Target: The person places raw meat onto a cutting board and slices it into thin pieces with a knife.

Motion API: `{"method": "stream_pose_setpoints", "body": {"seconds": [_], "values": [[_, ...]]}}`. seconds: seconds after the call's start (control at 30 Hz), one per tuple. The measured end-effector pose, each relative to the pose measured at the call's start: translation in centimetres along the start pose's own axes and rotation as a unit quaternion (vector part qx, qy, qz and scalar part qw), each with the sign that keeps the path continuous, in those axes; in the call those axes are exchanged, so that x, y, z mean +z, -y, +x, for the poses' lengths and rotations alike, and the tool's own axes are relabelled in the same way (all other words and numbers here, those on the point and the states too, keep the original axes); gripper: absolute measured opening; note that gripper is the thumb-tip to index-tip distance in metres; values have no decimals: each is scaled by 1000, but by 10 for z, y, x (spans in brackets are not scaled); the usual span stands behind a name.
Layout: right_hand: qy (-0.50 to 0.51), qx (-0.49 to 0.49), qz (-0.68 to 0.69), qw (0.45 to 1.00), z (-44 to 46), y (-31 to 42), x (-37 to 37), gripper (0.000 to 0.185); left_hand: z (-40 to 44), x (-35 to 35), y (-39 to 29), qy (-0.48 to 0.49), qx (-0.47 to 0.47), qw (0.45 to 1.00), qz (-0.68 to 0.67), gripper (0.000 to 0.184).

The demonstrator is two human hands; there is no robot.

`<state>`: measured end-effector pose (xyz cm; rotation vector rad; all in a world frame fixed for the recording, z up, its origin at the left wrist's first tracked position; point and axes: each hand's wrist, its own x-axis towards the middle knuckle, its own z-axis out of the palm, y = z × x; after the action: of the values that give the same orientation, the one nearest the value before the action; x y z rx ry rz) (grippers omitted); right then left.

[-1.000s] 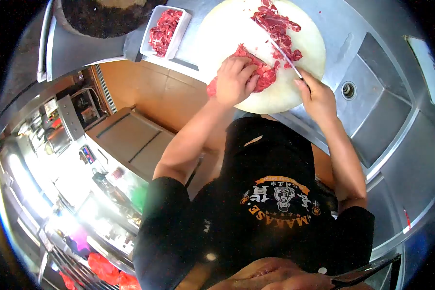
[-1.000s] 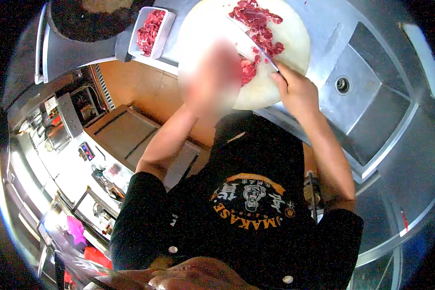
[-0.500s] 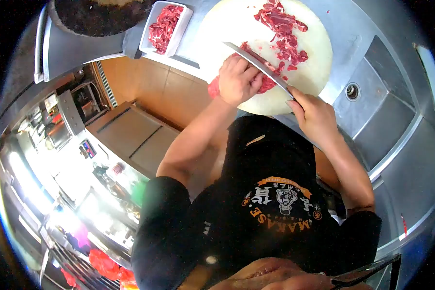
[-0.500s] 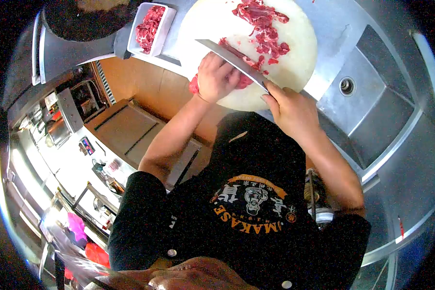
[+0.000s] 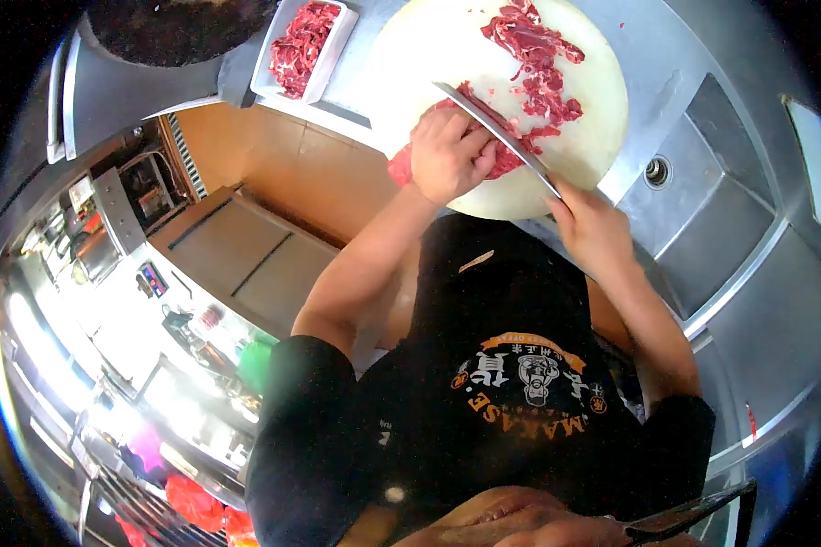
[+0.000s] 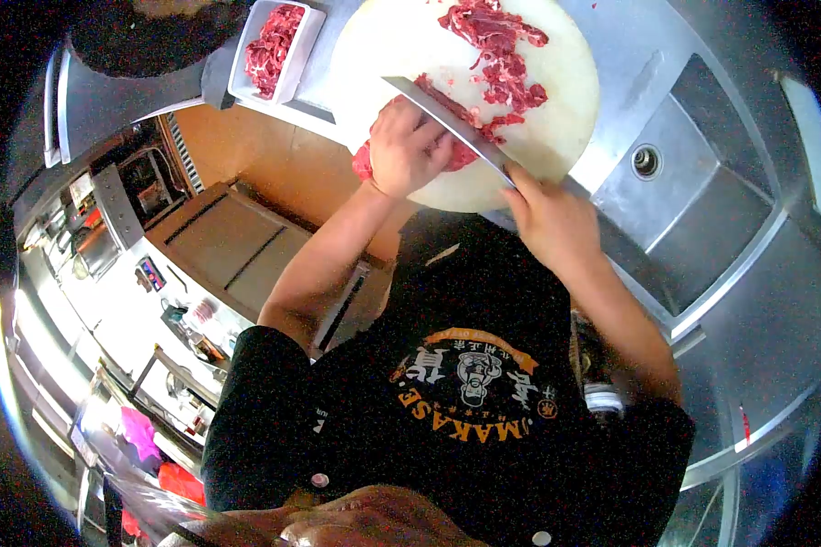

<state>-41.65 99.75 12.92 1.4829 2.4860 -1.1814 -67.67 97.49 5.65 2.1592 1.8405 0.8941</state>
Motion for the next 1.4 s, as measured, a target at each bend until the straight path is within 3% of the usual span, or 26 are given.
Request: {"method": "stream_pose_setpoints", "body": {"seconds": [0.1,0.27,0.3,0.33,0.4,0.5,0.57,0.63,0.67,0.73,0.87,0.97,1.1,1.2,1.23,1.33,1.37,1.4], "values": [[26,33,-44,998,-9,-2,-3,42,2,3,3,-31,8,999,11,24],[-52,-76,15,996,121,22,36,38,-2,7,5,-25,20,999,-8,18],[-72,-80,75,991,139,23,32,35,-1,5,4,-29,23,999,-15,17],[-50,-30,38,998,147,22,21,37,-3,3,3,-26,25,999,-13,18],[-121,28,82,989,138,12,0,40,-2,4,4,-29,31,999,-13,18],[-179,3,130,975,100,-4,-19,42,-2,6,3,-43,18,999,-13,17],[-142,-18,74,987,60,-6,-17,41,-6,7,2,-48,15,999,-10,17],[-43,17,56,997,22,2,-19,38,-6,8,3,-51,21,998,-8,19],[-54,-32,30,998,6,0,-15,38,-5,7,3,-42,23,999,5,19],[-37,-40,-47,997,-23,0,-14,38,-5,4,2,-24,26,999,30,20],[15,7,-28,999,-21,6,-16,38,-1,6,3,-51,47,997,23,20],[53,4,-10,999,41,25,-5,38,-1,2,0,-36,25,999,24,21],[-2,-37,27,999,18,10,-3,39,-1,4,1,-12,21,999,21,20],[72,48,-21,996,-16,4,-19,40,0,6,0,-20,5,999,40,18],[42,28,-20,999,-9,1,-10,40,3,-1,-3,26,6,999,48,15],[1,-20,9,1000,66,13,18,36,-5,13,7,34,16,999,25,12],[-27,-48,37,998,102,22,31,34,1,7,1,-20,23,999,-12,10],[9,-30,43,999,136,35,26,33,-2,6,1,-28,20,999,-15,11]]}}
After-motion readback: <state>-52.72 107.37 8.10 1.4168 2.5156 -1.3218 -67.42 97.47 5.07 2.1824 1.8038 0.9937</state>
